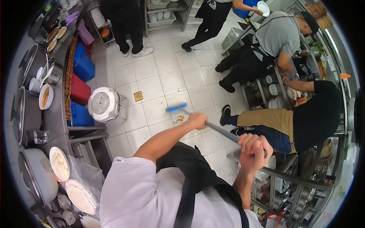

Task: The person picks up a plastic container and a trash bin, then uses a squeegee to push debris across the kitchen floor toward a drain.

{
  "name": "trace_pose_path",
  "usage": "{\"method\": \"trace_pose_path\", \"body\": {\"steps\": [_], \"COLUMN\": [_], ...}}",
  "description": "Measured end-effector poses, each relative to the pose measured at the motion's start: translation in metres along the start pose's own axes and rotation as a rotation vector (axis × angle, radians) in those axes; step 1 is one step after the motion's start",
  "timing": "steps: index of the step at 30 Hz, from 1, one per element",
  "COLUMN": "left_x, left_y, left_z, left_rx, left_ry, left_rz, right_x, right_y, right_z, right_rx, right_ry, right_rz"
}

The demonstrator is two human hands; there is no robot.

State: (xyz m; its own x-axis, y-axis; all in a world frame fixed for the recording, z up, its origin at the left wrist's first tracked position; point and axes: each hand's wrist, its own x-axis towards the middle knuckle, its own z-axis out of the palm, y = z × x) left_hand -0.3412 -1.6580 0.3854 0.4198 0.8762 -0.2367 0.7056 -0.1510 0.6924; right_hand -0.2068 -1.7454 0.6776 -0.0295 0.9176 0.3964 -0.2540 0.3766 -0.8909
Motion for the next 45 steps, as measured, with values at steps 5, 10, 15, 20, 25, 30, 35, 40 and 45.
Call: {"method": "trace_pose_path", "body": {"steps": [5,10,15,20,25,30,35,40,45], "left_x": [0.062,0.058,0.022,-0.019,-0.027,0.01,-0.021,-0.065,-0.089], "left_y": [-0.017,-0.03,-0.033,0.028,0.053,-0.048,-0.111,-0.049,0.013], "left_z": [-0.027,-0.012,0.07,0.069,0.025,0.01,0.031,0.095,0.05], "left_rx": [0.005,0.025,-0.069,-0.022,0.054,-0.037,0.007,-0.141,-0.088], "left_ry": [0.224,0.105,-0.052,-0.183,-0.1,0.101,-0.089,-0.033,-0.1], "left_rz": [-0.153,-0.168,-0.053,0.042,0.045,-0.13,-0.147,0.014,-0.043], "right_x": [0.012,-0.01,-0.064,-0.075,-0.063,-0.054,-0.063,-0.084,-0.073], "right_y": [0.076,0.16,0.067,-0.005,-0.03,0.056,0.082,0.009,-0.032], "right_z": [-0.006,-0.021,-0.022,-0.037,-0.03,-0.011,0.024,-0.001,0.004], "right_rx": [-0.164,-0.198,-0.305,-0.189,-0.076,-0.112,-0.161,-0.207,0.034], "right_ry": [0.102,0.113,0.132,0.085,0.121,0.097,-0.113,-0.137,-0.129], "right_rz": [-0.052,-0.025,0.211,0.101,-0.012,0.017,0.23,0.229,0.156]}}
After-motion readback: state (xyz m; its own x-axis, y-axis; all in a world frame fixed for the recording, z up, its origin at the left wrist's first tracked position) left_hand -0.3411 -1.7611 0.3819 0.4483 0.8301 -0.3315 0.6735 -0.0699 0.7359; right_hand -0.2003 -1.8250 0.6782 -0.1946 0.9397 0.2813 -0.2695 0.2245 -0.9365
